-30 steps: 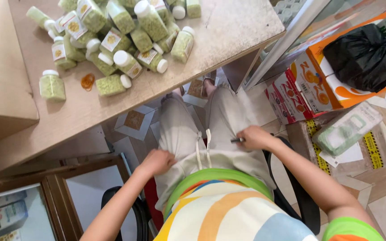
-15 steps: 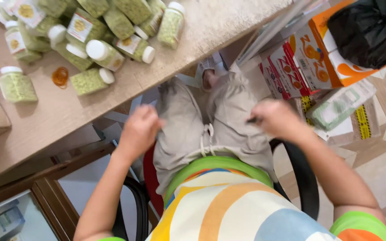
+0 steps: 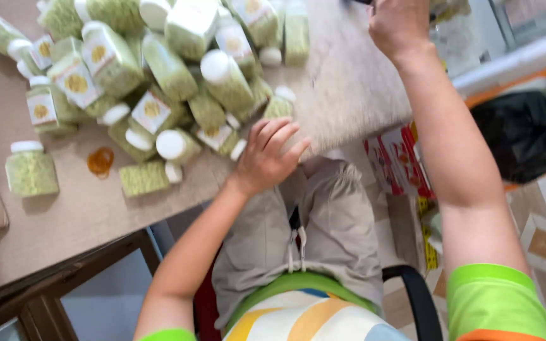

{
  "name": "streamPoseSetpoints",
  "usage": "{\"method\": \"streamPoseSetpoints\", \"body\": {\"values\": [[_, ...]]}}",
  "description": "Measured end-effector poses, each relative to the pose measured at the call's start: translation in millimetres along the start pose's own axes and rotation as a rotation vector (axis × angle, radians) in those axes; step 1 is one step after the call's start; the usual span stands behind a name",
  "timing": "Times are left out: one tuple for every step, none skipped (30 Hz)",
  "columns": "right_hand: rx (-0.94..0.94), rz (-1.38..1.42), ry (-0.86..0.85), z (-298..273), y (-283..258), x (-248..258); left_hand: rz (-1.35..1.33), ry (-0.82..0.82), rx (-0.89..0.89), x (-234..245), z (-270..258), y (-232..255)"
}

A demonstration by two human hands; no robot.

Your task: The recorder uses a permanent marker to write numbers on the caps of plastic bottles filled with pills.

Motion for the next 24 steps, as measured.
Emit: {"method": "streamPoseSetpoints", "body": {"values": [[0.033,-0.054,-0.037,8,7,-19,0.015,0.021,0.107,1,0,2],[0.041,-0.040,-0.035,19,4,-18,0.027,0.017,0.117,2,-1,1],[0.078,-0.056,-0.088,31,1,-18,0.004,-0.014,0.140,3,-1,1],[0.114,-0.072,-0.141,41,-1,-18,-0.020,-0.046,0.163,4,-1,1],[0.121,-0.058,-0.138,40,-1,-15,-0.008,-0.051,0.173,4,1,-2],[0.123,-0.054,-0.174,34,-1,-11,-0.005,-0.061,0.163,3,1,-1],[0.126,-0.051,-0.209,27,-1,-7,-0.001,-0.071,0.154,3,1,2],[0.132,-0.032,-0.216,21,-8,0,0.005,-0.081,0.171,2,1,1],[0.099,-0.018,-0.244,14,-14,9,0.012,-0.087,0.175,2,0,2],[0.065,-0.009,-0.269,8,-19,21,0.019,-0.089,0.174,3,0,3],[0.071,0.006,-0.273,5,-26,27,0.025,-0.097,0.186,2,-1,3],[0.055,0.029,-0.247,5,-31,35,0.047,-0.127,0.179,1,-1,2],[0.040,0.052,-0.221,4,-37,44,0.069,-0.157,0.171,1,0,3],[0.043,0.060,-0.220,-2,-39,44,0.075,-0.161,0.175,-1,-1,3],[0.034,0.071,-0.182,-7,-42,44,0.077,-0.171,0.202,-2,-2,4],[0.021,0.079,-0.141,-12,-44,45,0.078,-0.180,0.222,-3,-3,3],[0.021,0.084,-0.136,-24,-45,40,0.085,-0.183,0.221,-3,-2,5],[-0.018,0.076,-0.105,-33,-44,34,0.102,-0.163,0.260,-4,0,4],[-0.056,0.068,-0.075,-41,-44,28,0.120,-0.142,0.299,-4,3,2],[-0.054,0.069,-0.062,-40,-43,30,0.130,-0.139,0.292,-6,3,2],[-0.086,0.078,-0.043,-39,-42,32,0.137,-0.142,0.309,-6,3,0],[-0.117,0.087,-0.029,-40,-43,36,0.140,-0.147,0.330,-6,2,1],[-0.114,0.088,-0.022,-38,-44,38,0.147,-0.145,0.327,-6,2,0],[-0.125,0.109,-0.011,-36,-46,41,0.143,-0.144,0.333,-6,1,1]]}}
Point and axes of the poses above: each hand's wrist, its own z-axis towards the middle knuckle, its own x-axis out of the back of the hand, y = z × x, the point moved 1 cm from there along z, towards the middle knuckle, and after that the axes turned 7 degrees about y, right-handed, at the moved point
